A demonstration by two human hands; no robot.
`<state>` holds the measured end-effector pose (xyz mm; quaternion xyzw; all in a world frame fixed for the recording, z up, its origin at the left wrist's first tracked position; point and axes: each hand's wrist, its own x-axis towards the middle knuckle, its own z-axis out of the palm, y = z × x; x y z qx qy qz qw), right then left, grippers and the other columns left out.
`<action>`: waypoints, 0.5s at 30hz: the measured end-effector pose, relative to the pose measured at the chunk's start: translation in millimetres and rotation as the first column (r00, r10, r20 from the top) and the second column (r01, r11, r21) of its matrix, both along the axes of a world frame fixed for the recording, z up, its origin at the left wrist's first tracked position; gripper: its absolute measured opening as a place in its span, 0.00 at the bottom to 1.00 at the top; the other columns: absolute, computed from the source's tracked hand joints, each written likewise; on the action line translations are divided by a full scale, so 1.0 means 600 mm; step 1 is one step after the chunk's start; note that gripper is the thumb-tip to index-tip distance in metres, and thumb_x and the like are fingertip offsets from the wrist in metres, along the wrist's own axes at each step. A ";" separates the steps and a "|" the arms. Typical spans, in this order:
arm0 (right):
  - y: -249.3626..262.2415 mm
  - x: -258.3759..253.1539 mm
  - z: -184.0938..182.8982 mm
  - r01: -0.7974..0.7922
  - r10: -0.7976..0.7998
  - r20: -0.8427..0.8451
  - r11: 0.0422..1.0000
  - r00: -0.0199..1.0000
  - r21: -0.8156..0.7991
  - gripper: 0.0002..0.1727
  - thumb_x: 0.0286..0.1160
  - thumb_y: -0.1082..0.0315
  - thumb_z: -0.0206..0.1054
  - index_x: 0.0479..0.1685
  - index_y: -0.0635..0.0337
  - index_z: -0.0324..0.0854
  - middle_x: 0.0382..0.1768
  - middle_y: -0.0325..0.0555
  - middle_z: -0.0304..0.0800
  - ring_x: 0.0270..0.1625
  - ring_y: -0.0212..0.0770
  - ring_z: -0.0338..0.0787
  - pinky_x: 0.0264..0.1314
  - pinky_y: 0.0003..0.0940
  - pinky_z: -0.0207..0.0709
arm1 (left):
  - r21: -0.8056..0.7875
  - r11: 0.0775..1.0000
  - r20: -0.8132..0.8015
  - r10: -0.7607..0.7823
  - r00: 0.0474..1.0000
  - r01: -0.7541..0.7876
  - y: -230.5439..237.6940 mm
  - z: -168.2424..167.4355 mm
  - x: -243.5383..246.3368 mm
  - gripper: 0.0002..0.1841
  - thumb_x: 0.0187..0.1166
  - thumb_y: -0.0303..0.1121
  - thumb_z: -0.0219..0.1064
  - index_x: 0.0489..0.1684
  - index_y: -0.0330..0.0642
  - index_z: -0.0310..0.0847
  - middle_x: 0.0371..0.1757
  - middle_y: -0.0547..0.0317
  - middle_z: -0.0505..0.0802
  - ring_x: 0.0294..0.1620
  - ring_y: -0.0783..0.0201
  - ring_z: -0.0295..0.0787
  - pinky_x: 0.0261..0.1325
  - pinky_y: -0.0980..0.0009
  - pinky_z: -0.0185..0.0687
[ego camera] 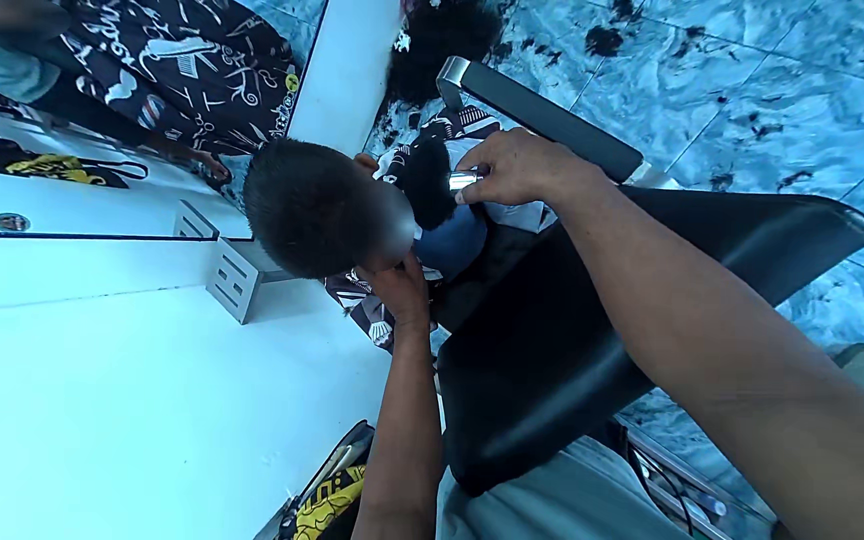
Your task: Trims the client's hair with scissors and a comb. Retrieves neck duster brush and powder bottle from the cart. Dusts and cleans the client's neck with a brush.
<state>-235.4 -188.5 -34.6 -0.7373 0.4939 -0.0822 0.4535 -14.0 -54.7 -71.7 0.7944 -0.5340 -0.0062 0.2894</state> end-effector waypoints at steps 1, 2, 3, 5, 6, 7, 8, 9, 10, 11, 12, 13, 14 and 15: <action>-0.001 0.001 -0.003 0.002 -0.002 -0.005 1.000 1.000 0.003 0.18 0.75 0.47 0.74 0.49 0.50 0.92 0.42 0.49 0.92 0.49 0.51 0.91 0.53 0.63 0.81 | 0.038 0.999 -0.039 0.024 0.999 -0.022 -0.006 0.008 0.001 0.20 0.76 0.47 0.76 0.53 0.39 0.86 0.59 0.43 0.78 0.40 0.62 0.80 0.44 0.70 0.81; -0.001 0.001 -0.005 0.000 0.000 -0.009 1.000 1.000 0.004 0.18 0.75 0.47 0.74 0.49 0.50 0.91 0.42 0.49 0.92 0.49 0.52 0.90 0.53 0.63 0.80 | 0.069 0.997 -0.063 0.030 0.998 -0.026 -0.010 0.015 0.003 0.19 0.77 0.47 0.75 0.49 0.39 0.86 0.57 0.43 0.78 0.39 0.62 0.80 0.44 0.70 0.81; 0.000 0.003 -0.009 -0.003 0.003 -0.009 1.000 1.000 0.002 0.18 0.76 0.47 0.74 0.48 0.51 0.91 0.42 0.50 0.92 0.49 0.53 0.90 0.53 0.63 0.80 | 0.074 0.997 -0.074 0.012 0.997 -0.006 -0.011 0.020 0.006 0.16 0.79 0.45 0.73 0.45 0.39 0.87 0.54 0.43 0.79 0.39 0.61 0.80 0.44 0.68 0.79; 0.000 0.008 -0.018 0.012 -0.013 -0.009 1.000 1.000 -0.013 0.18 0.77 0.47 0.73 0.48 0.52 0.91 0.45 0.51 0.92 0.52 0.55 0.90 0.55 0.65 0.80 | 0.026 0.995 -0.095 -0.089 0.991 0.092 -0.005 0.019 0.022 0.13 0.82 0.42 0.70 0.40 0.40 0.87 0.53 0.45 0.80 0.43 0.60 0.80 0.47 0.67 0.79; 0.000 0.010 -0.023 0.025 -0.025 -0.010 0.999 1.000 -0.021 0.18 0.77 0.48 0.72 0.48 0.52 0.90 0.45 0.52 0.92 0.53 0.56 0.90 0.55 0.66 0.80 | 0.000 0.988 -0.105 -0.155 0.982 0.156 0.002 0.015 0.035 0.12 0.83 0.41 0.69 0.40 0.41 0.86 0.55 0.46 0.80 0.48 0.59 0.79 0.49 0.66 0.81; 0.000 0.012 -0.026 0.037 -0.037 -0.013 0.999 0.999 -0.029 0.18 0.78 0.48 0.71 0.47 0.53 0.89 0.45 0.53 0.92 0.53 0.56 0.90 0.55 0.66 0.80 | -0.029 0.977 -0.117 -0.213 0.970 0.211 0.008 0.010 0.050 0.11 0.83 0.41 0.69 0.40 0.42 0.86 0.56 0.47 0.79 0.52 0.59 0.79 0.52 0.66 0.81; -0.001 0.013 -0.029 0.047 -0.047 -0.013 0.998 0.999 -0.034 0.18 0.78 0.48 0.71 0.47 0.53 0.89 0.45 0.52 0.91 0.53 0.56 0.90 0.54 0.66 0.79 | -0.053 0.963 -0.119 -0.268 0.956 0.264 0.013 0.003 0.065 0.10 0.83 0.41 0.69 0.39 0.44 0.86 0.57 0.48 0.79 0.55 0.59 0.79 0.56 0.65 0.81; -0.002 0.013 -0.031 0.054 -0.054 -0.009 0.998 0.999 -0.033 0.18 0.78 0.48 0.71 0.48 0.52 0.89 0.45 0.52 0.92 0.53 0.56 0.90 0.54 0.67 0.80 | -0.072 0.945 -0.117 -0.325 0.938 0.319 0.018 -0.001 0.078 0.10 0.82 0.41 0.70 0.38 0.44 0.85 0.56 0.49 0.80 0.56 0.58 0.78 0.59 0.64 0.78; -0.001 0.013 -0.033 0.057 -0.057 0.003 0.998 0.998 -0.026 0.18 0.78 0.48 0.72 0.48 0.53 0.90 0.46 0.53 0.92 0.53 0.57 0.91 0.54 0.68 0.80 | -0.080 0.926 -0.113 -0.376 0.920 0.369 0.024 -0.002 0.089 0.10 0.83 0.40 0.69 0.37 0.44 0.85 0.55 0.50 0.81 0.57 0.57 0.78 0.62 0.62 0.76; -0.001 0.013 -0.035 0.059 -0.059 0.009 0.998 0.998 -0.022 0.18 0.78 0.48 0.72 0.49 0.53 0.90 0.46 0.54 0.92 0.53 0.58 0.91 0.55 0.68 0.80 | -0.074 0.906 -0.106 -0.423 0.900 0.417 0.030 -0.002 0.098 0.09 0.84 0.39 0.69 0.37 0.45 0.84 0.54 0.51 0.82 0.59 0.57 0.77 0.63 0.62 0.75; -0.002 0.014 -0.037 0.063 -0.063 0.012 0.998 0.998 -0.021 0.18 0.78 0.48 0.72 0.49 0.54 0.89 0.46 0.54 0.92 0.53 0.57 0.91 0.55 0.68 0.80 | -0.080 0.884 -0.114 -0.466 0.877 0.460 0.035 -0.004 0.106 0.09 0.84 0.38 0.69 0.36 0.44 0.84 0.55 0.51 0.82 0.60 0.57 0.76 0.64 0.63 0.73; -0.003 0.015 -0.039 0.067 -0.066 0.015 0.997 0.998 -0.026 0.18 0.79 0.48 0.71 0.49 0.54 0.89 0.45 0.54 0.92 0.53 0.57 0.91 0.55 0.67 0.80 | -0.078 0.873 -0.128 -0.488 0.864 0.481 0.041 -0.004 0.113 0.08 0.84 0.37 0.68 0.36 0.43 0.83 0.58 0.50 0.81 0.63 0.58 0.76 0.66 0.65 0.76; -0.004 0.016 -0.040 0.068 -0.068 0.014 0.997 0.998 -0.030 0.19 0.79 0.48 0.71 0.49 0.54 0.89 0.45 0.54 0.92 0.53 0.57 0.91 0.55 0.67 0.80 | -0.087 0.876 -0.162 -0.482 0.861 0.474 0.046 -0.002 0.117 0.08 0.84 0.36 0.68 0.36 0.41 0.82 0.59 0.49 0.81 0.63 0.59 0.78 0.66 0.66 0.78; -0.006 0.014 -0.036 0.066 -0.066 0.003 0.997 0.998 -0.034 0.19 0.79 0.48 0.71 0.48 0.55 0.89 0.46 0.54 0.92 0.53 0.58 0.90 0.55 0.67 0.80 | -0.094 0.897 -0.209 -0.441 0.873 0.431 0.047 0.005 0.116 0.09 0.84 0.35 0.67 0.38 0.38 0.81 0.56 0.50 0.83 0.57 0.61 0.81 0.60 0.67 0.82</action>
